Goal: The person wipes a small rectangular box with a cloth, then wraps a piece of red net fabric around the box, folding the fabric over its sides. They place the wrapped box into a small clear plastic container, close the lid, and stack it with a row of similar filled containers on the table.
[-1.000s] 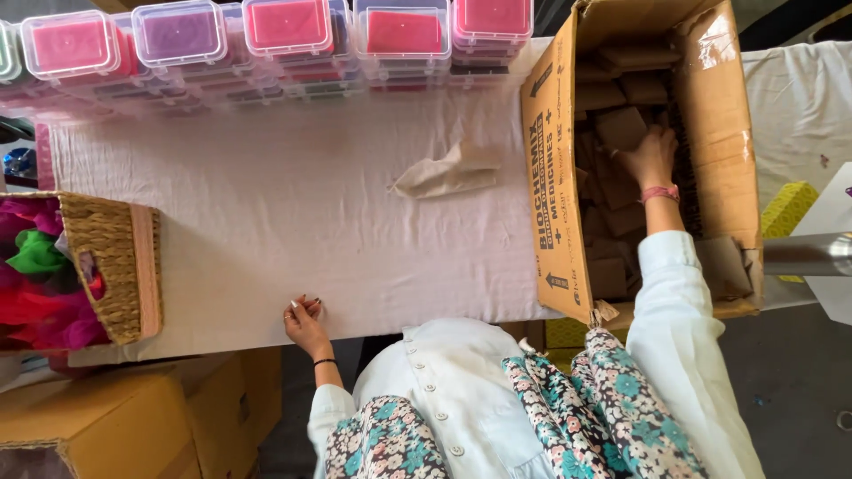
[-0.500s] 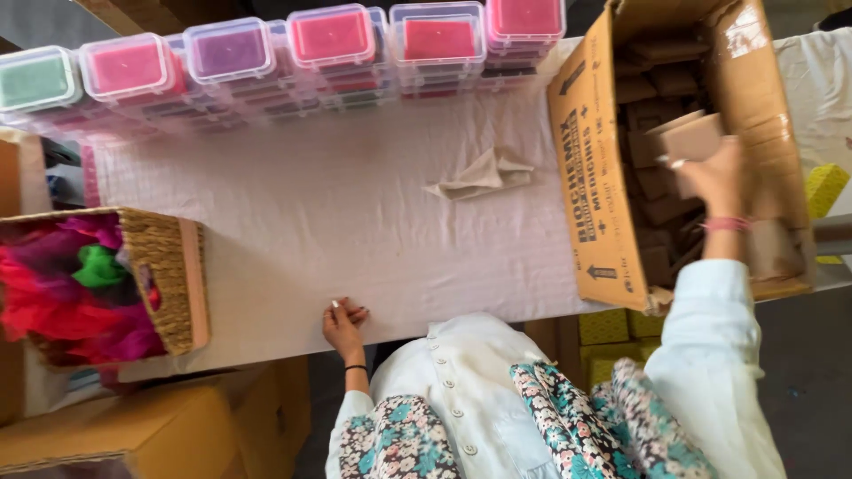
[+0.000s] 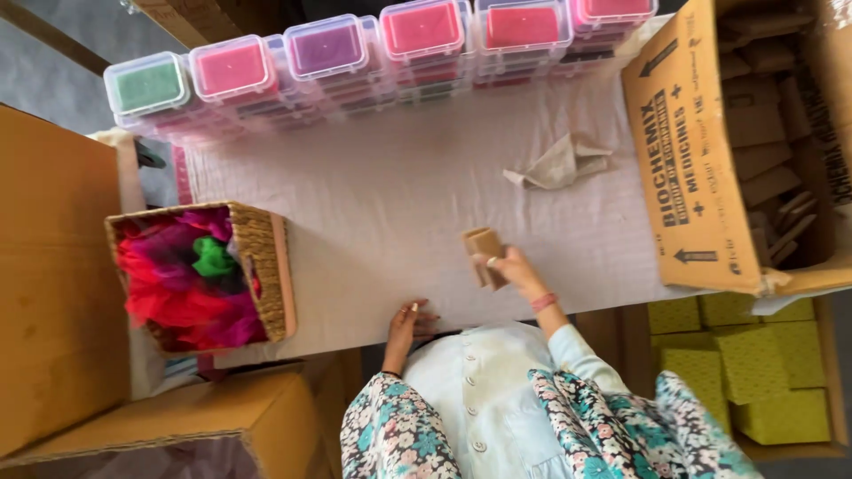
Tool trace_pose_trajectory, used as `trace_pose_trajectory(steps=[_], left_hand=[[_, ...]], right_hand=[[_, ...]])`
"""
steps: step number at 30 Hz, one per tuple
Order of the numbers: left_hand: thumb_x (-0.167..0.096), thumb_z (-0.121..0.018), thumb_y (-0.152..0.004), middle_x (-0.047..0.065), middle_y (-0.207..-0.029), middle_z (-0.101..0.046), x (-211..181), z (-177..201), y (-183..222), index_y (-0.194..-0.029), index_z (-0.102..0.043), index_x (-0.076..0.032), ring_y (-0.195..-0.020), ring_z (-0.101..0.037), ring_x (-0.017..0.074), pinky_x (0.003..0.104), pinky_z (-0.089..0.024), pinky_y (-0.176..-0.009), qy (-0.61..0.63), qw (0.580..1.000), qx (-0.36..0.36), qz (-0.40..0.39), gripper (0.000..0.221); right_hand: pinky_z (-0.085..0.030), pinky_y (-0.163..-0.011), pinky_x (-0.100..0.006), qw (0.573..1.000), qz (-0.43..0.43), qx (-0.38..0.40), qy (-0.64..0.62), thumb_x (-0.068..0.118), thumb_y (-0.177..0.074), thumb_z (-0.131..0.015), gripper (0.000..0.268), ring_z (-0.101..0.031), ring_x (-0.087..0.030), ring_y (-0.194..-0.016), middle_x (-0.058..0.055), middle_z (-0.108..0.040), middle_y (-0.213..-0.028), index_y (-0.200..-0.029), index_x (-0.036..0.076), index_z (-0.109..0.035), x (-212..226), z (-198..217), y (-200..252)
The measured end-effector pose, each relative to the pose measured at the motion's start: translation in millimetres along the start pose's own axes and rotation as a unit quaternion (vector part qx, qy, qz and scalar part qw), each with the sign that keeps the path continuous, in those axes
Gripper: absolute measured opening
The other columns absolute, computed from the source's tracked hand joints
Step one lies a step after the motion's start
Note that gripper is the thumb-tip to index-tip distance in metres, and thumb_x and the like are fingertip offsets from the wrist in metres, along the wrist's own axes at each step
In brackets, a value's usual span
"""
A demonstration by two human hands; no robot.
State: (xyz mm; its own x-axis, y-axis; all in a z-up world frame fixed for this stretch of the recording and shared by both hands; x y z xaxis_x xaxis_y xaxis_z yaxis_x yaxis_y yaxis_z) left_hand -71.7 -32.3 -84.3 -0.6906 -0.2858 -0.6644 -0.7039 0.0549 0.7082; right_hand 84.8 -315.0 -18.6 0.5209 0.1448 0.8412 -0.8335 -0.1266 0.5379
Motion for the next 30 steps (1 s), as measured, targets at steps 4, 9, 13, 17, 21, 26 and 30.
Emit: trace_pose_trajectory(steps=[4,9,13,17,21,26,30], left_hand=[[-0.039,-0.046,-0.105,0.013,-0.102,-0.078,-15.7,14.1,8.9,-0.131,-0.062,-0.015,-0.073,-0.074,0.0224,0.035,-0.062,-0.066,-0.018,0.998,0.061,0.011,0.04],[-0.04,-0.045,-0.106,0.012,-0.105,-0.077,-47.8,0.9,32.0,-0.133,-0.061,-0.014,-0.082,-0.075,0.02,0.031,-0.06,-0.071,-0.059,0.99,0.115,0.058,0.041],[-0.039,-0.047,-0.105,0.014,-0.104,-0.077,-32.8,17.8,9.5,-0.132,-0.061,-0.012,-0.084,-0.076,0.0201,0.03,-0.06,-0.074,-0.067,0.987,0.143,0.043,0.041],[-0.037,-0.052,-0.104,0.017,-0.101,-0.077,-2.1,45.8,-40.5,-0.129,-0.063,-0.005,-0.082,-0.071,0.0207,0.031,-0.057,-0.072,-0.069,0.993,0.1,0.011,0.042],[-0.037,-0.062,-0.099,0.02,-0.111,-0.073,-73.9,30.1,-49.3,-0.128,-0.062,-0.001,-0.094,-0.069,0.0249,0.037,-0.056,-0.083,-0.204,0.968,-0.022,-0.141,0.047],[-0.043,-0.075,-0.092,0.028,-0.141,-0.054,-207.5,-83.4,-16.7,-0.142,-0.046,0.003,-0.133,-0.049,0.0431,0.051,-0.04,-0.112,-0.476,0.794,-0.089,-0.368,0.074],[-0.043,-0.081,-0.079,0.03,-0.154,-0.033,-219.8,-129.5,-30.9,-0.15,-0.026,0.002,-0.14,-0.033,0.0493,0.054,-0.031,-0.113,-0.537,0.765,-0.103,-0.341,0.101]], right_hand=[[-0.057,-0.077,-0.029,0.996,-0.017,0.081,-0.02,0.033,-0.081,-0.083,0.051,-0.07,-0.014,-0.087,-0.008,-0.075,-0.101,-0.115,-0.002,-0.069,38.8,-89.1,7.7],[-0.055,-0.09,-0.034,0.998,0.015,-0.052,-0.029,0.035,-0.082,-0.083,0.068,-0.067,-0.02,-0.105,-0.015,-0.068,-0.116,-0.128,-0.007,-0.055,58.8,-92.7,-5.5],[-0.047,-0.103,-0.035,0.996,0.012,-0.068,-0.061,0.034,-0.083,-0.08,0.074,-0.059,-0.023,-0.123,-0.018,-0.062,-0.131,-0.136,-0.004,-0.045,19.3,-89.4,-38.4],[-0.039,-0.109,-0.046,0.951,0.151,-0.232,0.136,0.031,-0.081,-0.086,0.077,-0.047,-0.033,-0.13,-0.02,-0.051,-0.137,-0.14,0.0,-0.046,7.0,-37.6,-59.2],[-0.033,-0.115,-0.053,0.833,0.238,-0.36,0.347,0.027,-0.081,-0.084,0.068,-0.045,-0.04,-0.135,-0.014,-0.06,-0.137,-0.143,0.014,-0.058,42.3,33.9,-69.6],[-0.028,-0.107,-0.056,0.856,0.195,-0.408,0.25,0.026,-0.081,-0.087,0.065,-0.029,-0.053,-0.135,-0.037,-0.036,-0.144,-0.14,0.011,-0.065,66.5,97.7,-111.9],[-0.04,-0.115,-0.045,0.898,0.175,-0.353,0.193,0.026,-0.087,-0.082,0.057,-0.056,-0.039,-0.13,-0.025,-0.062,-0.136,-0.131,-0.001,-0.061,56.3,103.5,-129.0]])
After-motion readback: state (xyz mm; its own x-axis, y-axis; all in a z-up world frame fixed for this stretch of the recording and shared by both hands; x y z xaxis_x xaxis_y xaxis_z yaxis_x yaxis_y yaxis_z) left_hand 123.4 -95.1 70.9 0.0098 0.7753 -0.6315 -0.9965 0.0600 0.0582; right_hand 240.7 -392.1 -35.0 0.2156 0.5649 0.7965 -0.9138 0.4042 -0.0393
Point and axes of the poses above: each hand's wrist, its own y-axis away from the middle knuckle, its own z-axis out of the back of the hand, x = y × z, the point moved 7 cm from there along -y, towards the middle knuckle
